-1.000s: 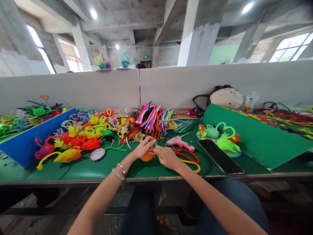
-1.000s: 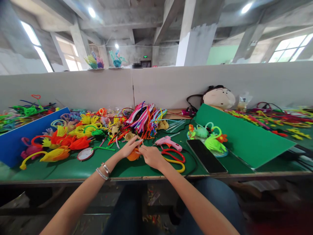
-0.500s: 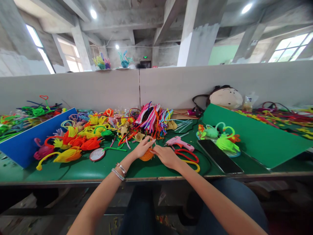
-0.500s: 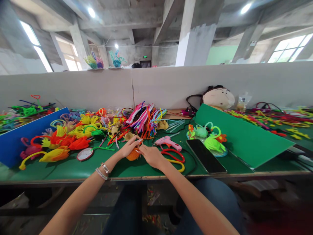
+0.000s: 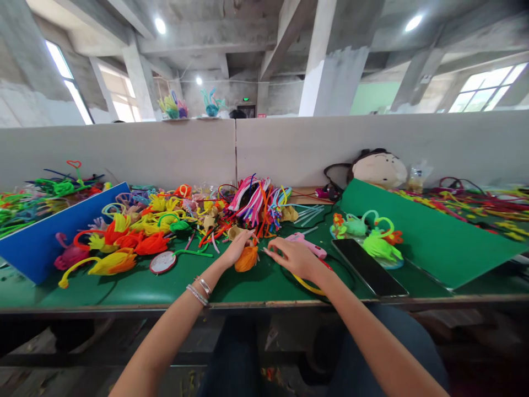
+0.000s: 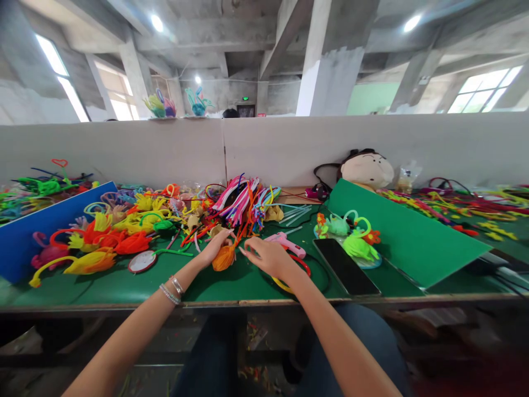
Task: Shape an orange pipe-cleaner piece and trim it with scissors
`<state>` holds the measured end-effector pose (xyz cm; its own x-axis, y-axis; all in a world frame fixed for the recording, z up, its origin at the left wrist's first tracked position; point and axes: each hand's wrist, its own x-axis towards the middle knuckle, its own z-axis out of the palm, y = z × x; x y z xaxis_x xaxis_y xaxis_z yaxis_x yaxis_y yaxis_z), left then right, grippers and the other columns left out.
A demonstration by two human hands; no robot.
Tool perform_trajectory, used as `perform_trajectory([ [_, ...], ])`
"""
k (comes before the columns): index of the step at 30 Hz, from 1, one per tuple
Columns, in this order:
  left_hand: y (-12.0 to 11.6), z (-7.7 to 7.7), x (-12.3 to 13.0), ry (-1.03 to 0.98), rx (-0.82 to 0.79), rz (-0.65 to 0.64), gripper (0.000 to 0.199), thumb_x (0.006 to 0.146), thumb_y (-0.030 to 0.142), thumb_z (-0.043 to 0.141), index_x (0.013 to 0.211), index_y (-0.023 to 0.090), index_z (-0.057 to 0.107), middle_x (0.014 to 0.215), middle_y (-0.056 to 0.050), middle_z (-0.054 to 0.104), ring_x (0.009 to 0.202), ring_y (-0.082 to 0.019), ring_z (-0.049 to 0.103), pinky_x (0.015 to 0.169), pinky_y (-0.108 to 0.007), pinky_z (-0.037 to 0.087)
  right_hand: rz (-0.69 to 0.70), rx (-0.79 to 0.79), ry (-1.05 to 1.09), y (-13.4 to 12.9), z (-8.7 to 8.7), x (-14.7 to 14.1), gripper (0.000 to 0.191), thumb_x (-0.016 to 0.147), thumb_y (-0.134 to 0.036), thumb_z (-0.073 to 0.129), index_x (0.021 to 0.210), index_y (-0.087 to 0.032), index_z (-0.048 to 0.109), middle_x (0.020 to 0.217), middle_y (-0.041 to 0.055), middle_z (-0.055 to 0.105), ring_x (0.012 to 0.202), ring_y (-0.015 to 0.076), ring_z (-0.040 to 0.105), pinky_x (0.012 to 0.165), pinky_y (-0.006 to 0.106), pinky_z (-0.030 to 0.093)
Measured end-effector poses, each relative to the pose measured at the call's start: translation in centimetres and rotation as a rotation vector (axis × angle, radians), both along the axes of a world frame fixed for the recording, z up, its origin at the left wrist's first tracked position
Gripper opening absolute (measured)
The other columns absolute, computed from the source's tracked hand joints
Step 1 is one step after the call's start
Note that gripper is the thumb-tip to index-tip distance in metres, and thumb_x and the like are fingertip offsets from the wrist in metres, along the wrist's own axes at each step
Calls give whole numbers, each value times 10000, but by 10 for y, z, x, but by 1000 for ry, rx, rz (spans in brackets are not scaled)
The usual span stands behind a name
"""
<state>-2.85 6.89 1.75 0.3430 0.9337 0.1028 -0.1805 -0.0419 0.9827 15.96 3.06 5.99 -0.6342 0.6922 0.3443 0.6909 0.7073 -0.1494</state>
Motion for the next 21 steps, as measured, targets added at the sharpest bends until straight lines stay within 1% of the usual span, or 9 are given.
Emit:
perform_trajectory([
  [3,0,6,-3,-29,-135,-39,438,740,592,308,722,176,444,450,26,477,407,-147,525,450,-271,413,-114,-41,38,-1,10,20,275,853,-387,346,824,-198,544,730,7,575,657,130,516,606,240,351],
  [5,0,9,-6,-73,-251,-66,494,719,641,277,697,177,445,465,-5,524,415,-155,541,450,-280,422,-131,-113,65,-3,12,35,267,822,-410,387,801,-198,549,755,13,575,688,136,520,627,246,371],
  [8,2,11,-10,-176,-335,-74,489,709,639,318,693,172,465,484,-22,552,425,-144,544,448,-263,421,-133,-303,54,-5,5,58,264,752,-447,470,823,-202,539,779,15,568,668,141,526,588,249,400],
  [9,3,11,-12,-211,-348,-70,478,710,627,336,697,169,471,485,-20,550,424,-141,540,442,-259,419,-127,-373,49,-5,1,65,278,731,-440,496,878,-207,533,796,16,569,673,144,533,587,254,412],
  [10,3,10,-13,-238,-360,-68,470,712,617,348,702,166,476,487,-17,547,422,-140,535,436,-259,419,-135,-406,59,-5,-3,71,321,699,-428,532,937,-212,522,825,23,569,696,153,542,600,265,425],
  [13,4,11,-14,-264,-379,-64,462,715,607,357,706,163,481,484,-6,537,417,-142,527,424,-267,425,-187,-359,89,-5,-15,84,515,595,-376,624,1061,-217,473,966,64,544,842,202,540,721,331,434],
  [16,3,12,-14,-255,-379,-47,438,722,591,364,697,168,478,471,4,526,415,-139,525,425,-265,433,-205,-327,93,-6,-21,86,534,571,-325,630,1064,-212,461,1011,78,528,917,223,520,792,366,413],
  [19,2,14,-14,-247,-391,-13,388,738,541,369,690,171,471,467,9,518,416,-134,526,421,-255,430,-212,-350,78,-7,-21,82,507,558,-281,626,1032,-195,465,1010,83,530,904,213,526,767,345,428],
  [21,2,15,-14,-243,-391,-3,360,737,516,383,679,171,466,471,11,516,417,-129,524,423,-251,427,-228,-302,78,-7,-22,81,471,552,-270,623,992,-189,478,945,68,547,832,193,542,708,320,443],
])
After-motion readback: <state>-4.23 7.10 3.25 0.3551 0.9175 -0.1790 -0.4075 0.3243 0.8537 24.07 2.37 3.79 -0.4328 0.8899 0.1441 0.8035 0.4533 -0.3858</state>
